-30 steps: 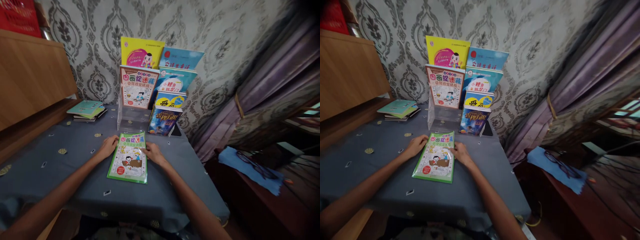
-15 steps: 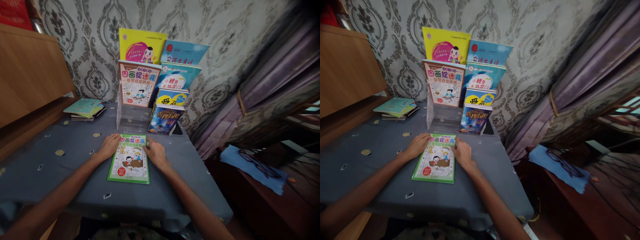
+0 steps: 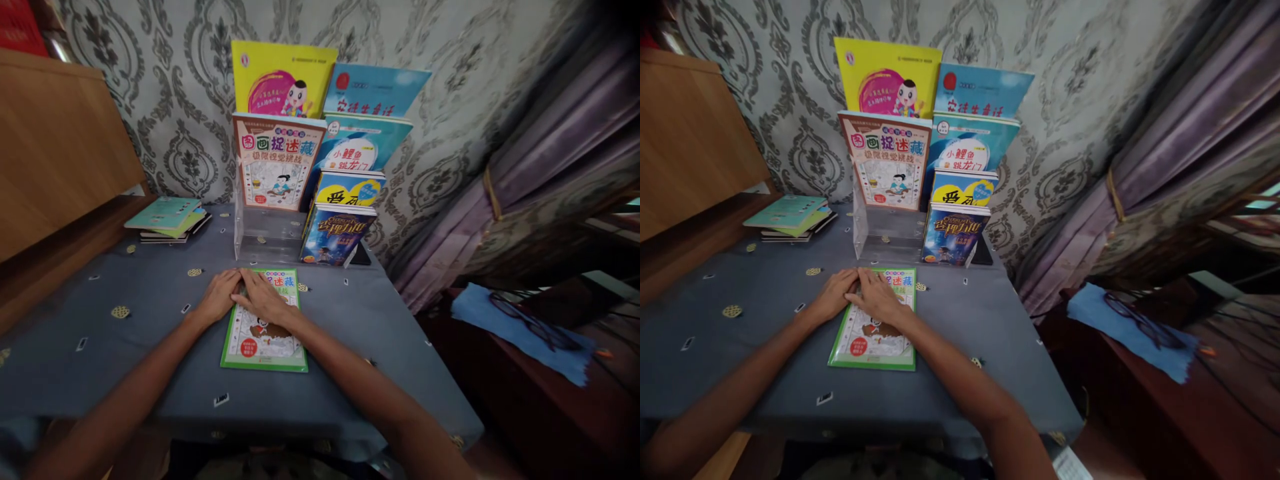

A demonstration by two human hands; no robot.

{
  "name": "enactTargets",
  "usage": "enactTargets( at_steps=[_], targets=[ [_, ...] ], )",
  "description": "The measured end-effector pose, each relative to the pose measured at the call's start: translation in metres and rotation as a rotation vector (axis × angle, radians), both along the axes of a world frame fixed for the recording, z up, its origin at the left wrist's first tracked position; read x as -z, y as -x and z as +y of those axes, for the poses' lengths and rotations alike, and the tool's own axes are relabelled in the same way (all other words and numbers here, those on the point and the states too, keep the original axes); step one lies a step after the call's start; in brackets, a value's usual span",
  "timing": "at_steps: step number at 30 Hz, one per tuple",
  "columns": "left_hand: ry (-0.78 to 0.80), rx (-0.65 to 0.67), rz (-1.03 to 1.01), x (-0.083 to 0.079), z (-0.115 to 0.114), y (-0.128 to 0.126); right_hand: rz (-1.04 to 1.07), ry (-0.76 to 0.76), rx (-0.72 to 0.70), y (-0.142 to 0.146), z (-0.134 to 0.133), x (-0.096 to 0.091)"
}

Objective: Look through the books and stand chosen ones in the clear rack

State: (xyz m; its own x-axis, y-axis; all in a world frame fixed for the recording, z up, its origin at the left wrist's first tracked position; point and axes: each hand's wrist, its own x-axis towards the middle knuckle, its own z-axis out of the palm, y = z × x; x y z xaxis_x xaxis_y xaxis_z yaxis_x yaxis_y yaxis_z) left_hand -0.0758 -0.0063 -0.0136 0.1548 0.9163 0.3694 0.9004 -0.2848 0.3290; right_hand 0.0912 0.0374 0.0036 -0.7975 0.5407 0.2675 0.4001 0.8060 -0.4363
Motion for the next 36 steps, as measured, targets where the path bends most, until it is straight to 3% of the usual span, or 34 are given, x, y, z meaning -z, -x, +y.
enactTargets(
  at_steps=[6, 16, 23, 26, 32, 36],
  targets=[
    [0.016, -0.070, 0.051, 0.001, 0.002, -0.004, -0.047, -0.013, 0.042, -0.025, 0.008, 0.009],
    [-0.003, -0.073, 0.071, 0.004, 0.002, -0.004, 0.005, 0.068, 0.189, -0.100, 0.033, 0.014],
    [0.006, -0.074, 0.135, -0.005, 0.003, -0.007, 0.172, 0.191, 0.196, -0.110, 0.046, 0.023],
    [0.011, -0.009, 0.175, -0.013, 0.009, -0.021, 0.214, 0.251, 0.185, -0.112, 0.051, 0.024],
    [0.069, 0.254, 0.161, -0.021, 0.023, -0.075, 0.228, 0.298, 0.151, -0.113, 0.057, 0.026],
    [0.082, 0.404, 0.145, -0.023, 0.016, -0.095, 0.225, 0.286, 0.127, -0.113, 0.056, 0.026]
  ],
)
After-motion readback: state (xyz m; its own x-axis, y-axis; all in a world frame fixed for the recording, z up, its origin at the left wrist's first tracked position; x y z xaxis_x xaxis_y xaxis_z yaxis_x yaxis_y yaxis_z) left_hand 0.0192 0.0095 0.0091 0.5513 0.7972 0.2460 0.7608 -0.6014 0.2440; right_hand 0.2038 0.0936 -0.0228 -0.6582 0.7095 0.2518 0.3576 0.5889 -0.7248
